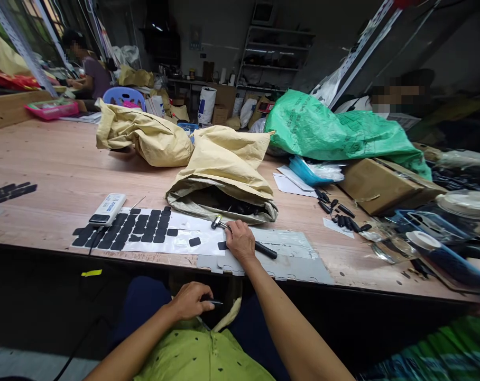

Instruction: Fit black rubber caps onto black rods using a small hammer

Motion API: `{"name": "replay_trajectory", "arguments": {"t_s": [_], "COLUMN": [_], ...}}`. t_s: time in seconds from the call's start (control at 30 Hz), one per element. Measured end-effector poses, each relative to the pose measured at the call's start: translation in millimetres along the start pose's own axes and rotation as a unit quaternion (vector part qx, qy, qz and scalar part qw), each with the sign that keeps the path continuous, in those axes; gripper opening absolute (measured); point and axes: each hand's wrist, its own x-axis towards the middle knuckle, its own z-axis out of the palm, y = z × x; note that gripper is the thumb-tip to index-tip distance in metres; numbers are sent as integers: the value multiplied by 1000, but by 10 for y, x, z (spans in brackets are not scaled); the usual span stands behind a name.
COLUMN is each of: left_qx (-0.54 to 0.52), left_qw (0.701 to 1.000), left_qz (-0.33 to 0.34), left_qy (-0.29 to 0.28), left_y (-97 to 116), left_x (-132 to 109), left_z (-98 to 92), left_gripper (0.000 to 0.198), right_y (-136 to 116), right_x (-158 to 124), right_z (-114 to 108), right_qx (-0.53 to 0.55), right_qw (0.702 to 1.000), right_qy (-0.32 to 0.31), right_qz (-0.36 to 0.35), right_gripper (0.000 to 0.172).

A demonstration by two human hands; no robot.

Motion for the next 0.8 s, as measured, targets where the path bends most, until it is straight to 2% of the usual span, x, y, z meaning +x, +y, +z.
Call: {"name": "replay_trajectory", "arguments": {"t_s": [0.1,0.2,0.3,0.37,0.4,0.43,0.47,0.53,0.6,0.63,0.7,0.8], "left_qx": [34,67,65,0,-48,-93,-124,-116,-35,17,100,139], "left_qw": [996,994,989,981,975,973,974,981,970,961,949,952], "left_qz": [-77,-72,3,69,99,128,150,151,84,31,-52,-106], "left_qy": [-17,-49,-129,-183,-191,-166,-116,38,226,274,295,252], "left_y": [-177,-159,59,259,356,445,522,632,689,703,715,723], "left_x": [128,147,108,134,186,271,389,712,1094,1279,1588,1852], "left_z": [141,99,-172,-470,-640,-816,-989,-1298,-1522,-1597,-1676,-1670], "left_gripper": [30,32,31,32,33,32,30,29,27,26,25,26], "right_y": [3,5,-1,-8,-10,-12,-13,-12,-9,-7,-4,-4], "right_x": [-1,-2,-5,-4,-4,-2,0,4,7,8,8,8], "right_z": [2,3,-2,-6,-7,-9,-9,-10,-11,-11,-10,-14], "right_qx": [2,6,4,-2,-6,-10,-14,-20,-17,-13,-5,3], "right_qw": [1000,1000,1000,1000,1000,1000,1000,1000,1000,1000,1000,1000], "right_qy": [2,9,9,8,8,8,7,2,-4,-5,-4,-2], "right_qz": [-3,-7,-8,-8,-9,-8,-8,-6,-6,-5,-4,-2], "right_gripper": [14,14,14,13,13,13,13,13,12,12,13,13]}}
